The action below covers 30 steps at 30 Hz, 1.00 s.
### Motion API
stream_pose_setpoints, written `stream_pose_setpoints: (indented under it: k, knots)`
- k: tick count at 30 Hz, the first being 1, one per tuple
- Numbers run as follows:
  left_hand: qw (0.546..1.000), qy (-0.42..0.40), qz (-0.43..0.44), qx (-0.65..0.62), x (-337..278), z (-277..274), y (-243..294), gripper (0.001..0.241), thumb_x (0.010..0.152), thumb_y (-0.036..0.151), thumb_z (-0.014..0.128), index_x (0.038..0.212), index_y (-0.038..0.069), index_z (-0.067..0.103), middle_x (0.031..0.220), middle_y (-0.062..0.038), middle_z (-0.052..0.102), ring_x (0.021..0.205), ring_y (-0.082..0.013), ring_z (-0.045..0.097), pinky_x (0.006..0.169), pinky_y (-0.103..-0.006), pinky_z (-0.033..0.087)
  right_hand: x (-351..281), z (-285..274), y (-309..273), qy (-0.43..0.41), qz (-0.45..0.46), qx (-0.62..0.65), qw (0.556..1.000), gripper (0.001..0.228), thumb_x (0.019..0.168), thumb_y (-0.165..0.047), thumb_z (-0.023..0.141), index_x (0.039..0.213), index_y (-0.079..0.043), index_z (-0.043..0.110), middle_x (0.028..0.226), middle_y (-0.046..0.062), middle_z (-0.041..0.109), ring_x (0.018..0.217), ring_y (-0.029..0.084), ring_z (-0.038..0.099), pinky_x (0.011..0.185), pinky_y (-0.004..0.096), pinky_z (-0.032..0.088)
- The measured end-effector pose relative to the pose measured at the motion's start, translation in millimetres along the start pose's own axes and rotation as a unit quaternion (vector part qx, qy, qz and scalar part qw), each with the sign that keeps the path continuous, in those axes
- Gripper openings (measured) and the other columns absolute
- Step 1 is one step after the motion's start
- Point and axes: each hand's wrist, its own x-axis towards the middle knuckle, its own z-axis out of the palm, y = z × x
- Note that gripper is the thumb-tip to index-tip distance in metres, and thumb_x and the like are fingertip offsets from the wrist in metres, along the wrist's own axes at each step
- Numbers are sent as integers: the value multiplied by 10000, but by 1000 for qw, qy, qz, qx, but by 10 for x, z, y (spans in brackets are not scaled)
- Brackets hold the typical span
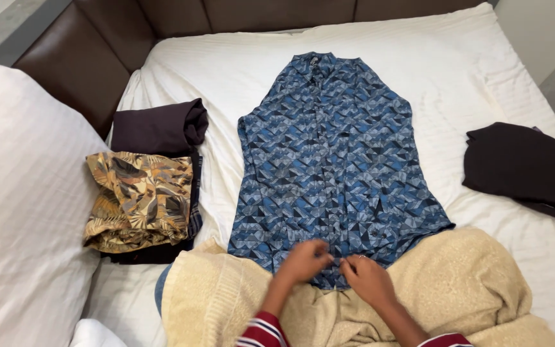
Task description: The person sits on a bed and buttons a blue patterned sleeveless shirt laid out on their lap. They fasten the buttons from the bottom up, smoothing the fabric with their hands between buttoning actions.
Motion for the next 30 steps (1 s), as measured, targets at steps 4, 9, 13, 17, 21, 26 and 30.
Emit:
stream_pose_setpoints:
  k: [4,9,13,17,21,26,30]
  knots:
    - [994,26,-21,104,-31,-758,85,371,880,221,737,1207,58,675,1151,-143,732,1045,-301,709,889,-409,551,-52,0,-82,74,-66,-14,995,285,978,-335,629,882,-77,700,870,98,696,862,323,687,721,454,529]
    - [997,-3,55,60,142,-920,-360,256,909,89,627,1137,50,737,1087,-131,770,1005,-267,741,877,-380,577,6,109,-86,24,-292,-56,954,304,846,-56,657,1145,-100,686,1123,64,636,1015,259,603,882,392,474]
    - [999,-5,25,-27,336,-762,-709,244,965,132,582,1123,28,736,1051,-118,783,993,-229,755,886,-357,578,9,226,-171,55,-365,-125,921,511,753,31,637,1233,-130,711,1304,87,594,1114,293,576,915,411,465]
    - [991,-61,-57,-104,579,-676,-1150,453,1033,366,457,1232,22,676,1140,-98,770,1056,-229,730,916,-376,556,109,207,-332,24,-368,-94,925,357,795,-24,674,1121,-157,731,1325,84,591,1111,295,572,938,421,456]
    - [959,-130,-179,-178,570,-994,-978,797,984,679,258,1345,61,607,1201,-97,770,1067,-235,706,878,-407,529,460,266,-349,85,-396,42,913,205,826,-62,684,1028,-88,702,1161,86,704,1102,281,608,936,397,456]
    - [945,-29,-239,-223,828,-833,-1528,938,968,791,223,1305,3,605,1117,-85,702,983,-263,682,804,-402,571,1291,537,-213,-42,-100,228,968,269,1031,-270,677,1004,-3,669,813,63,643,768,152,562,706,311,474]
    - [941,75,-219,-247,766,-935,-1486,784,977,680,439,1124,-41,710,853,-69,663,778,-212,654,660,-352,568,1719,400,-556,-6,-58,349,935,293,985,-291,660,1078,-18,709,900,-11,733,846,83,647,761,242,505]
